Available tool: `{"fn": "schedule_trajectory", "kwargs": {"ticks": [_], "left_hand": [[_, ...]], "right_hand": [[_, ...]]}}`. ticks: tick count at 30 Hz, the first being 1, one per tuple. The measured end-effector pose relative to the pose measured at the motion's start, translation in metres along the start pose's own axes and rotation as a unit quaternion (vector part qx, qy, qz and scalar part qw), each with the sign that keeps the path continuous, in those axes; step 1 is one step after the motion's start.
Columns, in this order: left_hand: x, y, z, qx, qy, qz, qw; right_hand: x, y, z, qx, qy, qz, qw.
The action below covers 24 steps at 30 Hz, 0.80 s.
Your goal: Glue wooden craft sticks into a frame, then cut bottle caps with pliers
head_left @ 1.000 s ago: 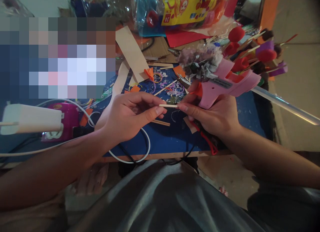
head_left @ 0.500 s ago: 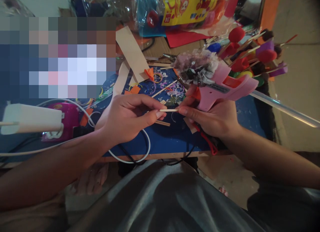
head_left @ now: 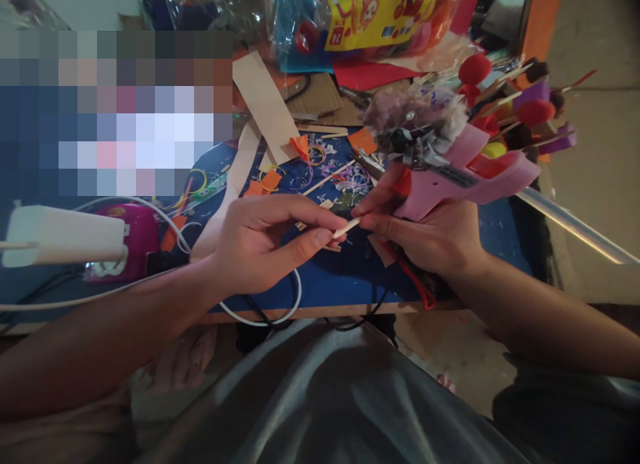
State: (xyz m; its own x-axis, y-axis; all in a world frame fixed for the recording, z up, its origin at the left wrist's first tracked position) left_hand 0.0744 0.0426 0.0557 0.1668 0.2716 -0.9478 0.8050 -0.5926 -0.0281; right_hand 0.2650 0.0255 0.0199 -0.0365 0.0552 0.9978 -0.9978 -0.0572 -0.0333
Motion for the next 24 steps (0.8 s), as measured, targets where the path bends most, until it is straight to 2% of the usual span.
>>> {"fn": "schedule_trajectory", "kwargs": {"ticks": [3,8,14,20,24], "left_hand": [[-0.005,0.000,-0.001,0.010,0.025,-0.050,0.998],[-0.004,-0.002,-0.002,0.008,0.030,-0.147,0.989],[-0.015,0.004,-0.002,0.020,0.090,-0.125,0.988],[-0.009,0.002,-0.002,0.013,0.054,-0.152,0.987],[-0.007,0.000,-0.001,0.005,0.056,-0.166,0.985]], "right_hand": [[-0.002,-0.001,0.001,0.004,0.007,-0.002,1.000],[-0.004,-0.002,0.001,0.009,0.011,-0.013,1.000],[-0.003,-0.002,0.000,0.006,0.001,-0.032,0.999],[-0.002,-0.003,-0.001,-0.004,0.006,-0.007,1.000],[0.003,0.000,-0.001,0.002,-0.004,-0.020,1.000]]}}
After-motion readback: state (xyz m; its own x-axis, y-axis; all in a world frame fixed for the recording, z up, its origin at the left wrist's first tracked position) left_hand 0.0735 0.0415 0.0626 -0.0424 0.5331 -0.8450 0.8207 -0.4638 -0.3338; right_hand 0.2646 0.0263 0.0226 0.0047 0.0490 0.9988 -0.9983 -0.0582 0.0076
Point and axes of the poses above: each hand's wrist, its own z-axis away from the middle knuckle, its own y-axis out of the palm, x = y × z, the point moved 9 cm from there along -z, towards the middle knuckle, and after that the axes turned 6 degrees about z, right-handed, at the moved point
